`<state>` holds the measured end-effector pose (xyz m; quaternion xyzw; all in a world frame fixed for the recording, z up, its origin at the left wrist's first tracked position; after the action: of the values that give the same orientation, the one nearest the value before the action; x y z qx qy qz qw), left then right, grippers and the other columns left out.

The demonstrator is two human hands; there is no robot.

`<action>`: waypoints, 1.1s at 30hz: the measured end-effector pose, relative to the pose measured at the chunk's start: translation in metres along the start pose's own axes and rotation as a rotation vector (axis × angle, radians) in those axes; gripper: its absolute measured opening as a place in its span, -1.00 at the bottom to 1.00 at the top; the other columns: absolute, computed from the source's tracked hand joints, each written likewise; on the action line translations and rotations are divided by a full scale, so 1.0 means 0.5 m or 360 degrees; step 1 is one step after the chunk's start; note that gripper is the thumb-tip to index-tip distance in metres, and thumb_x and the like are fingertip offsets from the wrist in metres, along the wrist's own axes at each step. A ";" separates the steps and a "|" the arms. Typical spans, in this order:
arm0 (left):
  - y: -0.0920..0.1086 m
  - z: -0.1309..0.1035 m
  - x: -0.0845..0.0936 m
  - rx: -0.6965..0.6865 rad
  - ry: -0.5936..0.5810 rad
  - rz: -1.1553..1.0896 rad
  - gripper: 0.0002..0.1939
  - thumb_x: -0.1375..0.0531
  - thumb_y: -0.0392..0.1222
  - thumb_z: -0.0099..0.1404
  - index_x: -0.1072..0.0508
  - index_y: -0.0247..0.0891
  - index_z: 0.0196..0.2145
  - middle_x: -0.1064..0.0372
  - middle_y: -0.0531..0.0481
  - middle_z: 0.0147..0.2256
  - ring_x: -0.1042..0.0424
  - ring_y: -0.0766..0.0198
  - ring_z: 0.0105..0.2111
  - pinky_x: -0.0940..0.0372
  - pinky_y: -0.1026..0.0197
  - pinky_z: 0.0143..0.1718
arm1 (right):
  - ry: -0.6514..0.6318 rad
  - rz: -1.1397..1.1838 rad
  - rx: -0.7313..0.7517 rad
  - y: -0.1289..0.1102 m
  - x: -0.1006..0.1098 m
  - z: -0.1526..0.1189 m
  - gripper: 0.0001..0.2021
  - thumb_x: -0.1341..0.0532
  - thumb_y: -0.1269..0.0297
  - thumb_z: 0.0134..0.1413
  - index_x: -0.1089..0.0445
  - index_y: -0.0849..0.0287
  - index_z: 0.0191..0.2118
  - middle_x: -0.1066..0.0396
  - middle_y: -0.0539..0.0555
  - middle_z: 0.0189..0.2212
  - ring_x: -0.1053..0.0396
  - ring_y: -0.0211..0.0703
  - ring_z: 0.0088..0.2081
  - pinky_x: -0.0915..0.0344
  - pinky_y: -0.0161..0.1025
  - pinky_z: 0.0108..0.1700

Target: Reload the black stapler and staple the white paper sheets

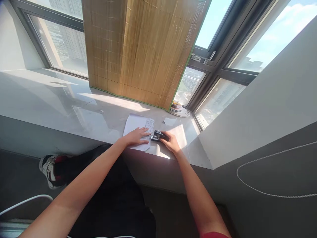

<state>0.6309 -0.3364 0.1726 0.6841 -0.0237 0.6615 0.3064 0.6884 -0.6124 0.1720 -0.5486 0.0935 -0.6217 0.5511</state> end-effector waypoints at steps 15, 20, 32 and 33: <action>0.005 -0.019 0.024 0.0243 -0.0032 0.0042 -0.08 -0.16 0.51 0.31 -0.23 0.08 0.48 0.14 -0.12 0.56 0.20 -0.35 0.54 0.36 -0.53 0.44 | -0.0047 -0.0146 0.0195 -0.036 -0.036 -0.020 -0.57 -0.36 0.05 0.22 -0.54 0.07 0.15 -0.60 0.21 0.04 -0.54 0.19 0.04 -0.43 0.19 0.15; 0.014 -0.014 0.016 0.0227 -0.0009 0.0042 -0.09 -0.20 0.49 0.29 -0.26 0.08 0.46 0.12 -0.13 0.56 0.21 -0.34 0.54 0.39 -0.54 0.44 | -0.0036 -0.0243 0.0281 -0.047 -0.042 -0.018 -0.57 -0.31 0.12 0.29 -0.50 0.05 0.23 -0.57 0.21 0.00 -0.52 0.14 -0.02 -0.45 0.14 0.08; 0.049 0.003 -0.013 0.0300 0.0035 0.0081 0.10 -0.12 0.47 0.32 0.03 -0.27 0.56 0.23 -0.31 0.56 0.27 -0.24 0.56 0.41 -0.45 0.48 | -0.0003 -0.0499 0.0468 -0.048 -0.068 -0.015 -0.51 -0.14 0.33 0.39 -0.43 -0.06 0.36 -0.47 0.22 0.02 -0.43 0.08 0.00 -0.45 0.10 0.10; 0.049 0.002 -0.013 0.0300 0.0034 0.0085 0.10 -0.11 0.46 0.32 0.03 -0.27 0.56 0.24 -0.31 0.56 0.27 -0.24 0.56 0.41 -0.45 0.48 | -0.0007 -0.0525 0.0472 -0.049 -0.068 -0.014 -0.50 -0.13 0.34 0.38 -0.43 -0.06 0.35 -0.47 0.21 0.02 -0.42 0.08 0.00 -0.44 0.09 0.11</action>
<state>0.6205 -0.3592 0.1765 0.7019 0.0238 0.6761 0.2230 0.6613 -0.5798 0.1672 -0.4708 -0.0911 -0.7091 0.5169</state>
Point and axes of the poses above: each hand's wrist, its own z-axis towards the middle knuckle, its own x-axis out of the back of the hand, y = z × x, the point moved 1 cm from there along z, towards the middle knuckle
